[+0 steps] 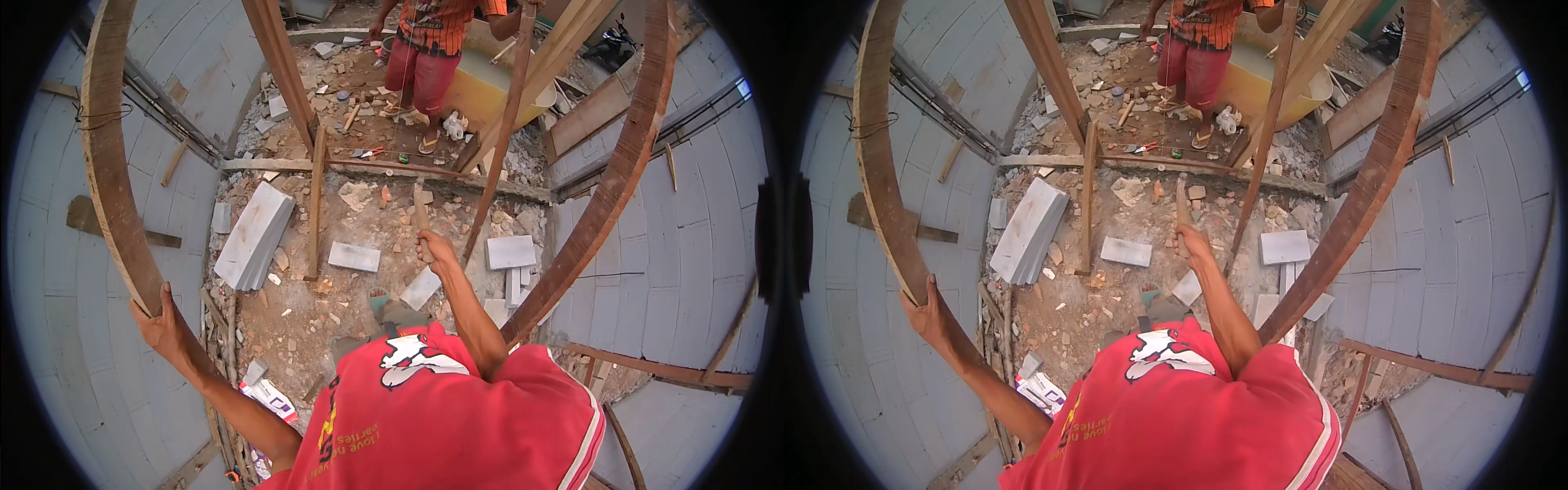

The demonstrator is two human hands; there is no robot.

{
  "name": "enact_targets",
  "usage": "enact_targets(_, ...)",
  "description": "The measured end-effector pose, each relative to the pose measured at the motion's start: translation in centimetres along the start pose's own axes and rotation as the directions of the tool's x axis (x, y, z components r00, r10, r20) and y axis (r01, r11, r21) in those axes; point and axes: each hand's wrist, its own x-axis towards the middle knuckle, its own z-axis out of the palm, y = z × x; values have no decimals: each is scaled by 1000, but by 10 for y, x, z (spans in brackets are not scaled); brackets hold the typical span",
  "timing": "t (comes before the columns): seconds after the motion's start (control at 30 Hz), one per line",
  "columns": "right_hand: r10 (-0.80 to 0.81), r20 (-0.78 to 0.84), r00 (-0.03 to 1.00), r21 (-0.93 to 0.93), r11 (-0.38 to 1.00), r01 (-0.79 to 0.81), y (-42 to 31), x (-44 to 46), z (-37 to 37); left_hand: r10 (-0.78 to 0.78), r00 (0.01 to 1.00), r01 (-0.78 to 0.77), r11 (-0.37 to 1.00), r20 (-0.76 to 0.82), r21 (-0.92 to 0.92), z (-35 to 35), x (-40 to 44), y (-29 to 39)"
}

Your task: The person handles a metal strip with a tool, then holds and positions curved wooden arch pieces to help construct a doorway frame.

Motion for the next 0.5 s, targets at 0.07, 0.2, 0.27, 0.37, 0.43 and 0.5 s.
enact_targets(0.07, -7, 3, 1000, 19, 1000, 7, -2, 6, 0, -20, 1000, 20, 1000, 9, -21, -1, 1, -2)
enact_targets(0.2, -50, 30, 998, 9, 999, 50, -8, 18, -3, 5, 999, -4, 999, 38, -40, -3, 3, -7)
enact_targets(0.27, -87, -22, 996, -47, 995, 86, -15, 19, 0, 11, 999, -12, 1000, 52, 15, -3, 4, -7)
enact_targets(0.37, -143, -35, 989, -9, 990, 143, -16, 38, -3, 46, 999, -47, 999, 20, 8, -1, 5, -13)
enact_targets(0.43, -137, -43, 990, 43, 989, 139, -23, 37, -1, 57, 998, -58, 998, 23, 38, -2, 5, -14)
enact_targets(0.5, -190, -71, 979, 32, 981, 193, -32, 38, 0, 58, 998, -58, 998, 34, -7, 1, 3, -11)
